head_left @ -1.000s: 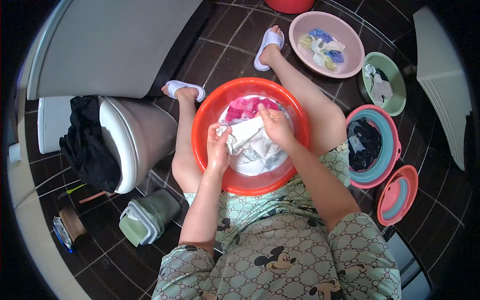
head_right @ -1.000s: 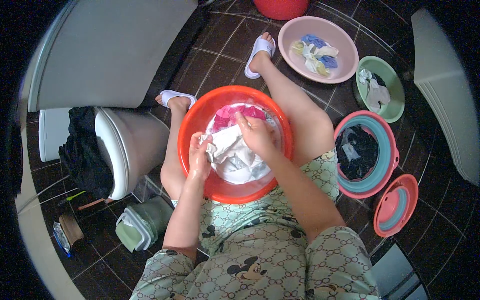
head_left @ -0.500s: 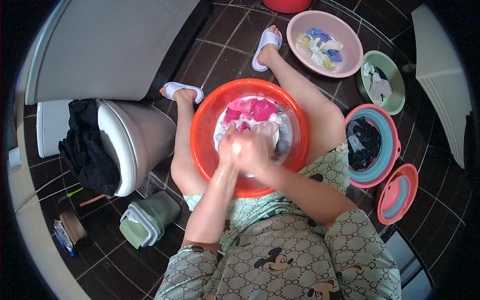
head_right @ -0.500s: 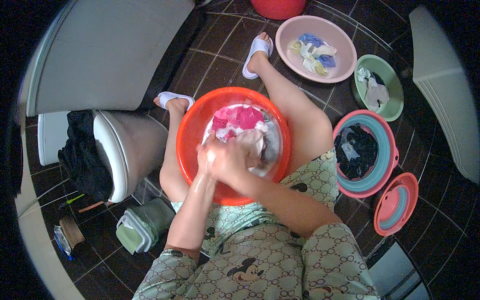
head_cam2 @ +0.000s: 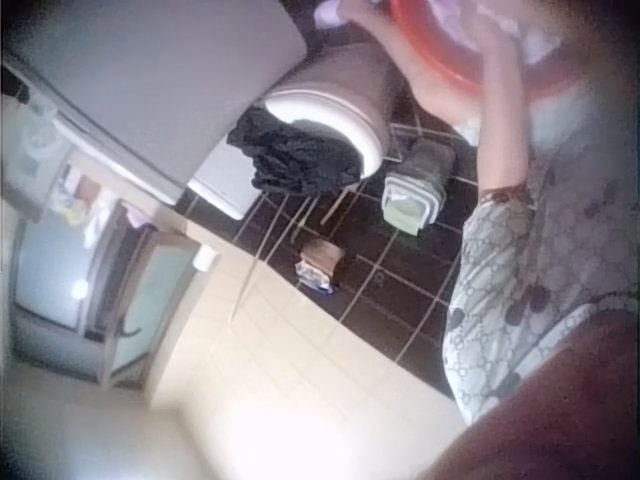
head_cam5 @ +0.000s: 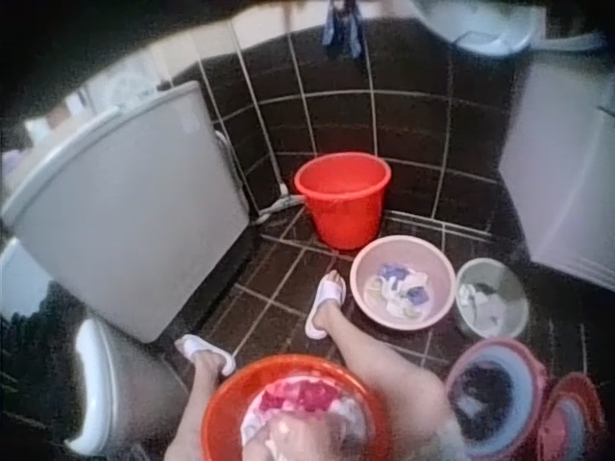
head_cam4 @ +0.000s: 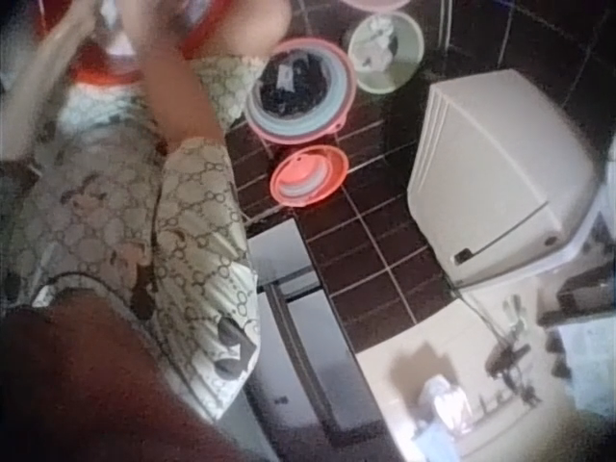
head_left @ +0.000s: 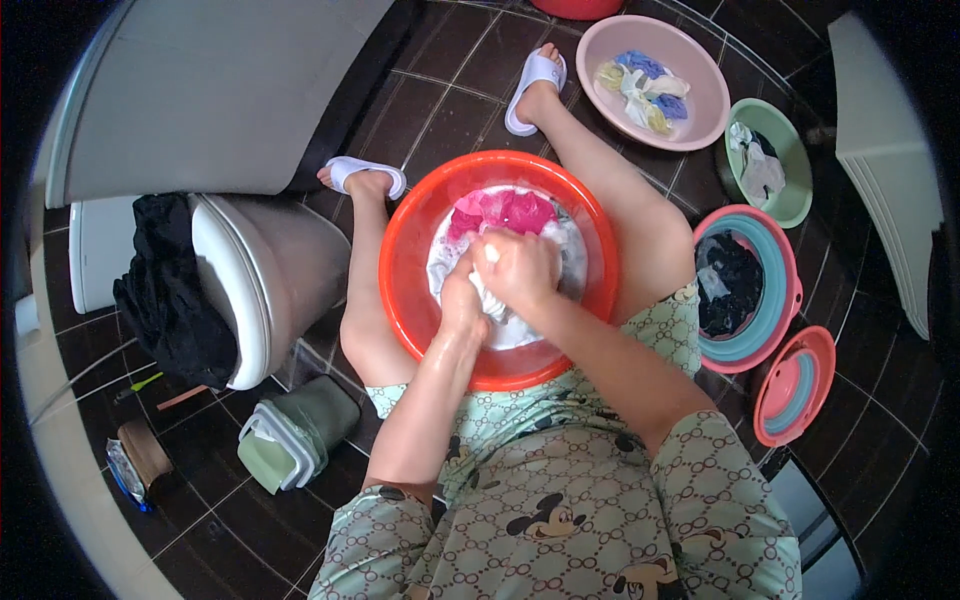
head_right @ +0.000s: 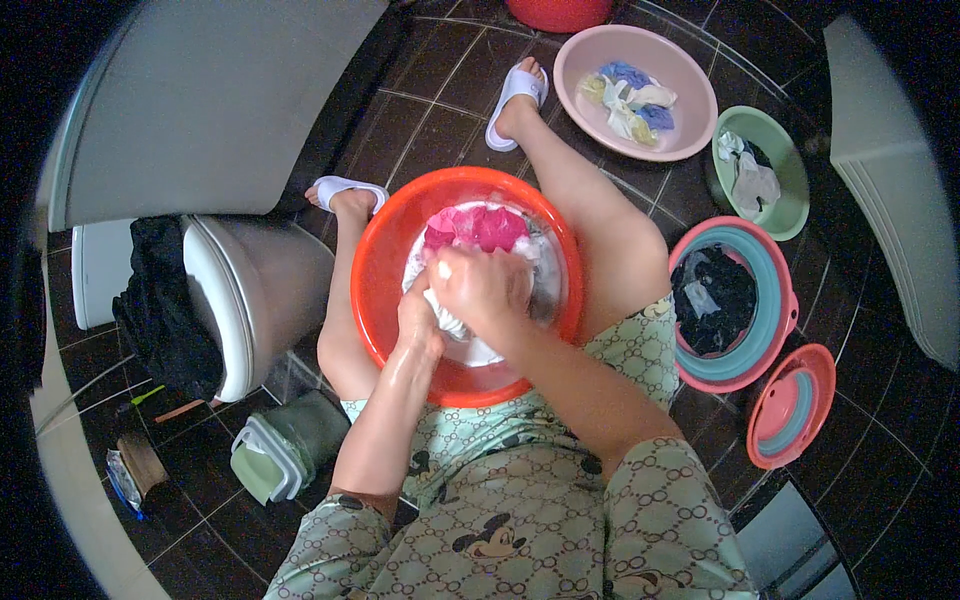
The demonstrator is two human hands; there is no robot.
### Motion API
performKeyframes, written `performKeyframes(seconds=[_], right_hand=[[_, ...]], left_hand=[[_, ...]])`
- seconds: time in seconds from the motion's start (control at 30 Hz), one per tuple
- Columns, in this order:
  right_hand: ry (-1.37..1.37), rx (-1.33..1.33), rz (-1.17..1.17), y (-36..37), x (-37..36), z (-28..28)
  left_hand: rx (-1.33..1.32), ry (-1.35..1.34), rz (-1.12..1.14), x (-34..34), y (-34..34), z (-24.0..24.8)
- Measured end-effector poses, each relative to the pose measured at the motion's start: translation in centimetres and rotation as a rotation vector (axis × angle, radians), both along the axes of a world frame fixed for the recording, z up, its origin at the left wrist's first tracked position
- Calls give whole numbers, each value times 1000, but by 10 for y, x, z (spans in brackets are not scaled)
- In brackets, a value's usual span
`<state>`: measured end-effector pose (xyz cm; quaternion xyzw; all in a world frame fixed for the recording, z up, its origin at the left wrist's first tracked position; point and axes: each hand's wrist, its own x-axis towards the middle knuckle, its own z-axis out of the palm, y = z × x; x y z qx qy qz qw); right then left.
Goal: The person washes clothes in a basin by hand. They scrub a white garment and a pink garment in soapy water, wring them out, and then scrub a grey garment in the same basin while sitting on the floor.
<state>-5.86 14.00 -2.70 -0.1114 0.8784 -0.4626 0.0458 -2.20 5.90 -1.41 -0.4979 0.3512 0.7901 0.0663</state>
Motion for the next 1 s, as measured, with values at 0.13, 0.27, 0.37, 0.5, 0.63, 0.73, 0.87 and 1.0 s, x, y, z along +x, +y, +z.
performKeyframes(seconds=[0.13,0.27,0.37,0.5,0.63,0.73,0.87,1.0], right_hand=[[263,-166,131,-11,26,8],[-126,0,-32,-1,-20,-17],[-242,3,92,5,-40,-42],[-415,-179,106,1,-63,-57],[-336,-27,64,-13,-60,-101],[-304,200,90,-19,-48,-138],[-349,250,162,-23,-38,-155],[-438,249,251,-29,-45,-165]], left_hand=[[360,663,-26,20,-20,-37],[-52,62,-75,0,-10,1],[288,297,47,-8,-37,-12],[230,199,152,-15,-68,-54],[-109,206,12,-19,-77,-130],[-115,134,-13,-18,-70,-163],[-337,-56,-79,-12,-61,-180],[-457,-97,-178,-7,-64,-193]])
